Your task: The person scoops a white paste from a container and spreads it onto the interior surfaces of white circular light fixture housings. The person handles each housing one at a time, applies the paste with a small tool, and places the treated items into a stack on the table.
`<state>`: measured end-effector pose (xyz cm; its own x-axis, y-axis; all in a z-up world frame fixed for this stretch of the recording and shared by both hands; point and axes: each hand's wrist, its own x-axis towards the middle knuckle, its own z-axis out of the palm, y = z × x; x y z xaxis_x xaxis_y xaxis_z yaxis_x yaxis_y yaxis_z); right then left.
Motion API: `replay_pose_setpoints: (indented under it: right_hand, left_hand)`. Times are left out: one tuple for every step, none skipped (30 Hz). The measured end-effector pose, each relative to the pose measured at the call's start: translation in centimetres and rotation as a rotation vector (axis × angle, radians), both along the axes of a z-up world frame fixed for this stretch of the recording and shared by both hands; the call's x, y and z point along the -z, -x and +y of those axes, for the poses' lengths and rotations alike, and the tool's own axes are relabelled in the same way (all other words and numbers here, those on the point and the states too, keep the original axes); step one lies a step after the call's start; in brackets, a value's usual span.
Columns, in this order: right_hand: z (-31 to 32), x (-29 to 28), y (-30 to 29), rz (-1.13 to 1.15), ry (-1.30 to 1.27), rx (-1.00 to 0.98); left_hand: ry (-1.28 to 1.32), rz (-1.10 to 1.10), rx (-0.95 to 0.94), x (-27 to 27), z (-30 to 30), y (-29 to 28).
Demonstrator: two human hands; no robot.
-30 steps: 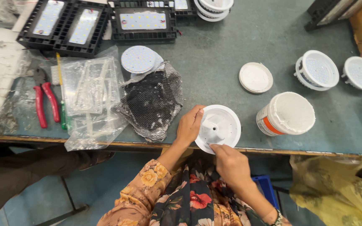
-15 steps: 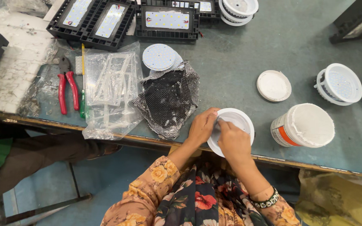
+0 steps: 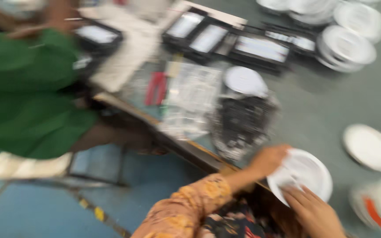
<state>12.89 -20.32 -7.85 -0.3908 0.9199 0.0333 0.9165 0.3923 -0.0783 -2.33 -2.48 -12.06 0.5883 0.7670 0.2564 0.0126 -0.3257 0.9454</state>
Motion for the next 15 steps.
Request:
replay_pose_setpoints:
  right_hand:
    - [-0.6,1.5,-2.2,-0.046,0.058,-0.014]
    - [-0.3,3.6,-4.1,-0.127,0.132,-0.022]
    - [-0.1,5.8,-5.5,-0.273,0.238,-0.012]
    - [2.1,7.8,-7.2,-0.353,0.266,-0.044]
    - [3.4,9.0,-8.5,-0.375,0.253,-0.054]
    - [4.1,9.5,-9.9,-0.251,0.188,-0.035]
    - [4.2,9.6,-10.8,-0.126,0.127,-0.003]
    - [4.3,9.4,-11.5,-0.004,0.065,0.031]
    - [3.4,8.7,-11.9,0.114,0.005,0.081]
    - [2.8,7.5,-11.5,0.242,-0.069,0.207]
    - [1.0,6.1,-10.6,0.39,-0.145,0.39]
    - [-0.5,4.7,-8.9,0.572,-0.24,0.588]
    - [-2.8,3.6,-6.3,0.737,-0.338,0.803]
    - [-4.3,2.7,-3.3,0.879,-0.427,0.952]
    - [-5.1,2.0,-0.2,1.017,-0.486,1.051]
  left_hand:
    - [0.104,0.007,0.014,0.0,-0.1,-0.2]
    - [-0.085,-0.014,-0.041,0.1,-0.2,0.1]
    - [-0.006,0.021,-0.005,-0.1,-0.4,0.3]
    - [0.073,0.052,0.031,-0.2,-0.3,0.3]
    - [0.07,0.058,0.029,-0.2,-0.1,0.6]
    - [0.068,0.063,0.027,-0.2,0.1,0.5]
    - [0.065,0.069,0.038,-0.2,0.0,0.2]
    - [0.028,0.072,-0.002,-0.1,0.2,0.0]
    - [-0.008,0.072,-0.027,0.1,0.3,-0.3]
    - [-0.044,0.071,-0.052,0.2,0.4,-0.5]
    - [0.004,0.053,-0.055,0.4,0.2,-1.0]
    - [0.054,0.037,-0.057,0.8,0.4,-0.9]
    - [-0.135,-0.063,-0.059,1.2,0.0,-0.7]
    - [-0.328,-0.12,-0.11,1.3,0.0,-0.4]
    - [-0.397,-0.07,-0.112,1.3,-0.9,0.5]
